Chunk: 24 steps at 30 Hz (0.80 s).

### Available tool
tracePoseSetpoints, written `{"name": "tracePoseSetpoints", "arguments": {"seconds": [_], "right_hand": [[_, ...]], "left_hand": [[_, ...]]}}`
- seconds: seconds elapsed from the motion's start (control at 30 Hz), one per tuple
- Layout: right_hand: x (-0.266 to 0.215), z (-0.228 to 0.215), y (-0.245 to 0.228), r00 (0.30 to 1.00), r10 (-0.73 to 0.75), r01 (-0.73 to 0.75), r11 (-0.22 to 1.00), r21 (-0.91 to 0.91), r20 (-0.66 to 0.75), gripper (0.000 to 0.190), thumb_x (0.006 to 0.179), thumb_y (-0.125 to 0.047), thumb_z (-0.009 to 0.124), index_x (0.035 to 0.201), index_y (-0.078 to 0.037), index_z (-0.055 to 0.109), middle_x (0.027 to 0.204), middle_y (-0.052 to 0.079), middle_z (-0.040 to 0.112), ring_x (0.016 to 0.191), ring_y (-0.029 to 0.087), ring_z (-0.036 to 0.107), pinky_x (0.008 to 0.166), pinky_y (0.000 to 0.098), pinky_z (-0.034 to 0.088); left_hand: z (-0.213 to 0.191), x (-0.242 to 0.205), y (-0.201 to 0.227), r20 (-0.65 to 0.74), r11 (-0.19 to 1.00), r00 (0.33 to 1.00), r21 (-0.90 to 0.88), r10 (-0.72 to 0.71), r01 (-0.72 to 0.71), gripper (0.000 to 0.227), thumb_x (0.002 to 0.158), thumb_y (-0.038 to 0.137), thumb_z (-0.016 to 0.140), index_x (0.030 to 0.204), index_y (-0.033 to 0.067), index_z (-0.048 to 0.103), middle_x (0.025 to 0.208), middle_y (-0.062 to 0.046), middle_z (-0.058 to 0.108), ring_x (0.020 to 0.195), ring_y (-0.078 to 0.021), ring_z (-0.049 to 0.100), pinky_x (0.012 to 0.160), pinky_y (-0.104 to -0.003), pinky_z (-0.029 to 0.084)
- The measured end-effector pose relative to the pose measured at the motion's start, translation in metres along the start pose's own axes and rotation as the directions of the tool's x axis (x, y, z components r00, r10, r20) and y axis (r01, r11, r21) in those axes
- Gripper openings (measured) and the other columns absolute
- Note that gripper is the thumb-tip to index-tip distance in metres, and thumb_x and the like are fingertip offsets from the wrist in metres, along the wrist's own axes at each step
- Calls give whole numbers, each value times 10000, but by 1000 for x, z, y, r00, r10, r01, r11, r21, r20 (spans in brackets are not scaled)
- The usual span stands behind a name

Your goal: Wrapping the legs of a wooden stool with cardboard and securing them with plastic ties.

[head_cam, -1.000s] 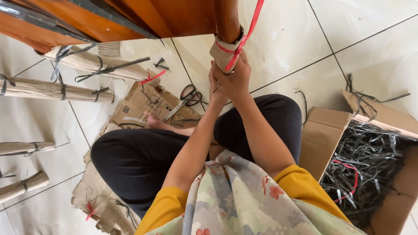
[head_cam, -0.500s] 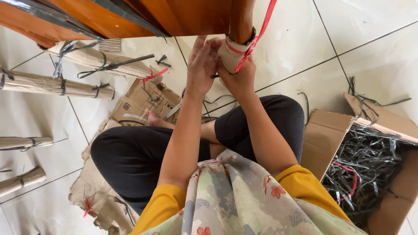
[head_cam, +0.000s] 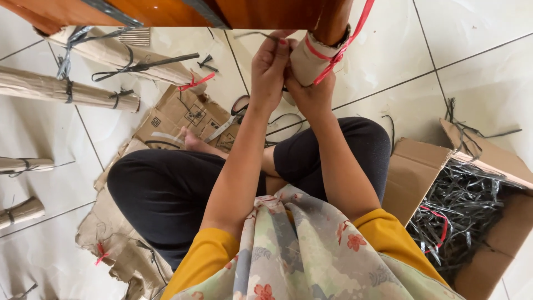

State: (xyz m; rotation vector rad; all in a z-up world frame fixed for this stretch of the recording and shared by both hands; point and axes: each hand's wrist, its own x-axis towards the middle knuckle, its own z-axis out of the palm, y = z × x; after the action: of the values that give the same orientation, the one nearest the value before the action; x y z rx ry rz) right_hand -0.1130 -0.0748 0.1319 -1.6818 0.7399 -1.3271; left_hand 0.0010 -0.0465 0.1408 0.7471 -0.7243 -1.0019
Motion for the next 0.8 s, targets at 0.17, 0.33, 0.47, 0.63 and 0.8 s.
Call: {"name": "tracePoseSetpoints", "arguments": {"seconds": [0.17,0.33,0.47,0.63,0.8], "right_hand": [[-2,6,7,996,-85,85,996,-29,-9,343,896,2,715,1216,-3,592,1107,133,715,949,255,728,782,338,597],[-7,16,15,989,-132,124,986,-114,-68,204,887,-15,720,1075,0,642,967,118,732,844,247,732,694,335,583],[-10,18,11,977,-167,143,974,-175,-133,291,909,-25,748,1162,0,608,1061,134,696,903,257,712,752,345,593],[-13,18,-6,977,-75,38,983,-181,-200,331,863,-28,824,1133,-10,633,1095,121,664,947,249,697,810,358,591],[-10,15,-20,976,-96,52,975,-215,-197,332,854,24,846,1113,4,639,1044,107,683,908,232,719,778,334,612]], "left_hand": [[2,-11,-9,-166,997,985,-48,47,-56,291,1119,262,526,1314,70,627,1029,-42,734,1047,-138,708,838,-239,543],[6,-28,-8,-198,988,974,-87,107,-126,284,1143,240,506,1336,65,618,1103,-44,756,1168,-166,692,974,-284,553],[10,-45,-12,-222,981,967,-120,126,-155,313,1151,231,513,1375,25,584,1192,-93,736,1176,-180,667,1084,-321,517],[5,-67,-28,-339,966,940,-233,29,-114,326,1099,231,597,1335,7,591,1128,-47,736,1259,-195,626,1101,-339,476],[-8,-66,-20,-280,910,941,-410,-188,60,358,1073,256,586,1345,34,516,984,-10,622,1037,-107,628,1018,-310,475]]}}
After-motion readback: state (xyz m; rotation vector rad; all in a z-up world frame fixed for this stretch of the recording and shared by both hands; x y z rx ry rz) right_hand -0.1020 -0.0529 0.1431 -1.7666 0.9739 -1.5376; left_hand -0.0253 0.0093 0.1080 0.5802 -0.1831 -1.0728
